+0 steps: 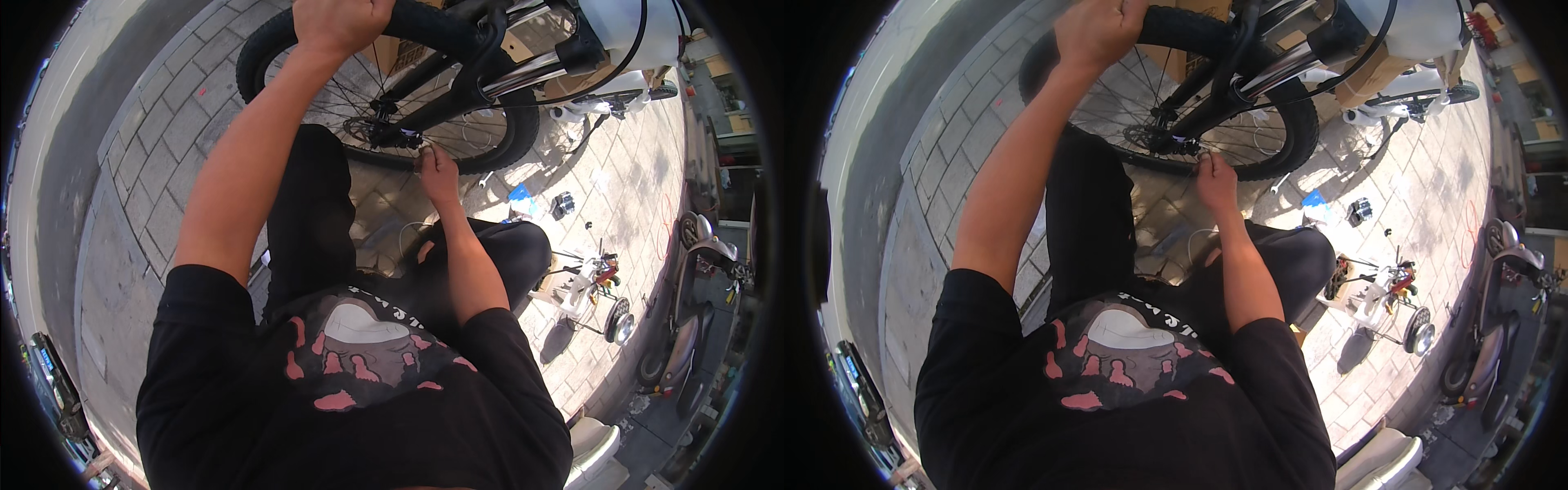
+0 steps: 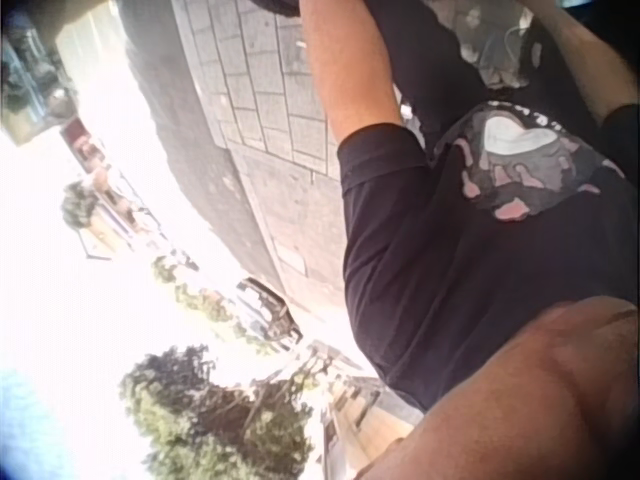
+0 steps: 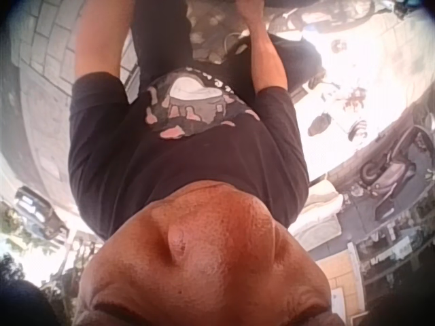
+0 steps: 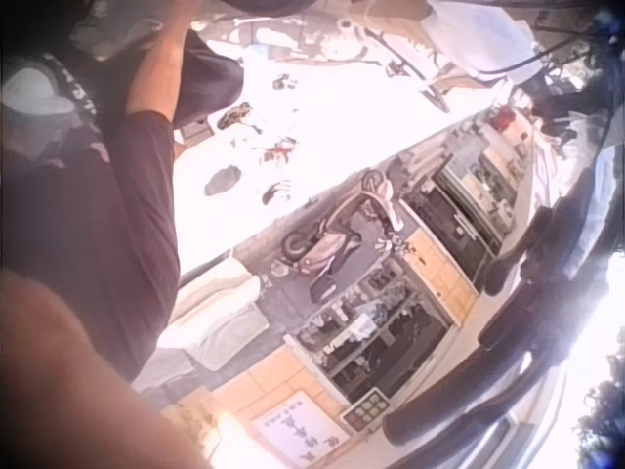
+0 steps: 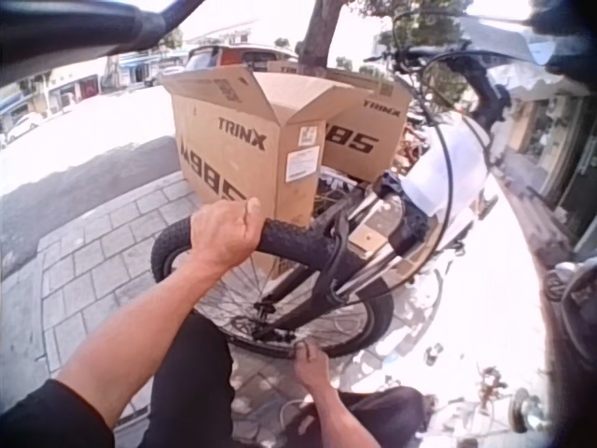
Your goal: The person uses a wrench to loosen and remove the front wheel axle nut, then detaches the front wheel from the bicycle. They place the wheel on their lap and continue to manipulate the axle and tire area.
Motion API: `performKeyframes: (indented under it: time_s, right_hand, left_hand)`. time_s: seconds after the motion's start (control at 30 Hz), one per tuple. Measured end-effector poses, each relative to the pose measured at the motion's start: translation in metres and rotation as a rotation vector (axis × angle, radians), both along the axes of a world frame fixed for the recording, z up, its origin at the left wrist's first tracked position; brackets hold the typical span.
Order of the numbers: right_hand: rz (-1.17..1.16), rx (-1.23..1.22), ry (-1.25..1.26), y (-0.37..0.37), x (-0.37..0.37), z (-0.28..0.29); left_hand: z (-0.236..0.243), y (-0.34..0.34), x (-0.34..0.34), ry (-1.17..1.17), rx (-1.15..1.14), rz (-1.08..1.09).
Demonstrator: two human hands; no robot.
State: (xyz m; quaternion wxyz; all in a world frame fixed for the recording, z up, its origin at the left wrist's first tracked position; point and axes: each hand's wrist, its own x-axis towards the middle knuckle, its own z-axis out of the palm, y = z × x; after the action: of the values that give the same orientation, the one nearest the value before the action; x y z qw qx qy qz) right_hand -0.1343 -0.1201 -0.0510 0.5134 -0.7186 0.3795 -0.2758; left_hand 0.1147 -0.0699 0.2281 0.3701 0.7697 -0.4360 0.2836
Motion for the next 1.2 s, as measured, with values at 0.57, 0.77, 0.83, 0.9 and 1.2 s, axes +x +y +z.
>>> performKeyframes:
  time_s: [0.57, 0.77, 0.83, 0.9, 1.2]
  right_hand:
    - [0.024, 0.277, 0.119, -0.022, -0.006, 0.05]
    - [-0.028, 0.153, 0.023, -0.007, -0.004, 0.005]
    - [-0.029, 0.134, -0.002, -0.005, -0.002, 0.001]
    - [-0.003, 0.125, -0.005, -0.003, 0.002, 0.004]
    - [-0.021, -0.172, 0.022, -0.009, 0.003, -0.01]
  left_hand:
    - [-0.002, 0.0, 0.002, -0.034, 0.028, 0.04]
    - [-0.003, 0.002, 0.0, -0.012, 0.053, 0.031]
    - [-0.001, 0.002, -0.001, -0.006, 0.06, 0.029]
    - [0.0, 0.003, -0.001, -0.014, 0.058, 0.044]
    - [-0.001, -0.001, -0.003, -0.029, 0.047, 0.027]
